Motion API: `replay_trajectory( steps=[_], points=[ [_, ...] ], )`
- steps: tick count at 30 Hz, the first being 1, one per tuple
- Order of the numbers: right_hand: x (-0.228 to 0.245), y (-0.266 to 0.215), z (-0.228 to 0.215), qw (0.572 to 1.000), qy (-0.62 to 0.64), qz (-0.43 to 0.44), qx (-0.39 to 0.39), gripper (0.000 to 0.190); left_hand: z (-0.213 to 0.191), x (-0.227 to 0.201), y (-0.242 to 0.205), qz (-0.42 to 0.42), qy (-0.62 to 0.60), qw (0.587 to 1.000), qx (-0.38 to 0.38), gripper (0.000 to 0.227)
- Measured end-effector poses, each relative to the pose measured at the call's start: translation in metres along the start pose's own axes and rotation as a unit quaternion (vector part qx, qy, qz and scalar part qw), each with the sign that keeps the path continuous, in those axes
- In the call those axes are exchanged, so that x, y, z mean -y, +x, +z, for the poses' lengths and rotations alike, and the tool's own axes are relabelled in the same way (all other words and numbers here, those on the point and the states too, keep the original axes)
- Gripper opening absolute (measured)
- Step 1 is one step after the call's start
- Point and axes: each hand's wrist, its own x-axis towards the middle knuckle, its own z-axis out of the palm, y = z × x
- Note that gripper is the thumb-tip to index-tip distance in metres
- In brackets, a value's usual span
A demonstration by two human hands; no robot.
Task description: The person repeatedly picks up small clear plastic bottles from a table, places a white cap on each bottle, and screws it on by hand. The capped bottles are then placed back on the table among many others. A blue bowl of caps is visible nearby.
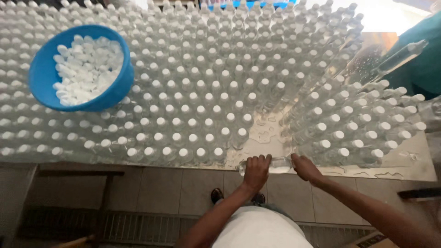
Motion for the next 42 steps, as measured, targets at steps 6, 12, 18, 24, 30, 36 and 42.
replay_trajectory(
  steps=[6,12,18,24,30,36,42],
  points=[
    [0.099,-0.079,-0.006,0.965,-0.226,-0.127,-0.052,0.075,-0.037,0.002,0.006,-0.088,-0.131,0.986,-0.058,0.049],
    [0.149,-0.138,0.046,0.915,-0.228,-0.333,-0.021,0.044,-0.020,0.031,-0.018,-0.191,-0.233,0.934,-0.192,0.072],
    [0.148,-0.102,0.114,0.806,-0.334,-0.478,-0.098,0.029,-0.071,0.023,-0.019,-0.468,-0.533,0.703,0.054,0.085],
    [0.166,-0.116,0.136,0.829,-0.241,-0.493,-0.113,0.041,-0.043,0.053,-0.045,-0.496,-0.792,0.348,-0.079,0.014],
    [0.152,-0.134,0.077,0.847,-0.110,-0.491,-0.173,0.027,-0.037,0.058,-0.038,-0.539,-0.772,0.332,-0.062,0.049],
    [0.087,-0.131,-0.057,0.883,-0.149,-0.262,-0.360,0.032,-0.017,0.046,-0.056,-0.523,-0.783,0.337,0.016,0.049],
    [0.091,-0.119,-0.086,0.940,-0.258,-0.136,-0.176,0.037,-0.001,0.016,-0.038,-0.436,-0.763,0.454,0.146,0.046]
  ],
)
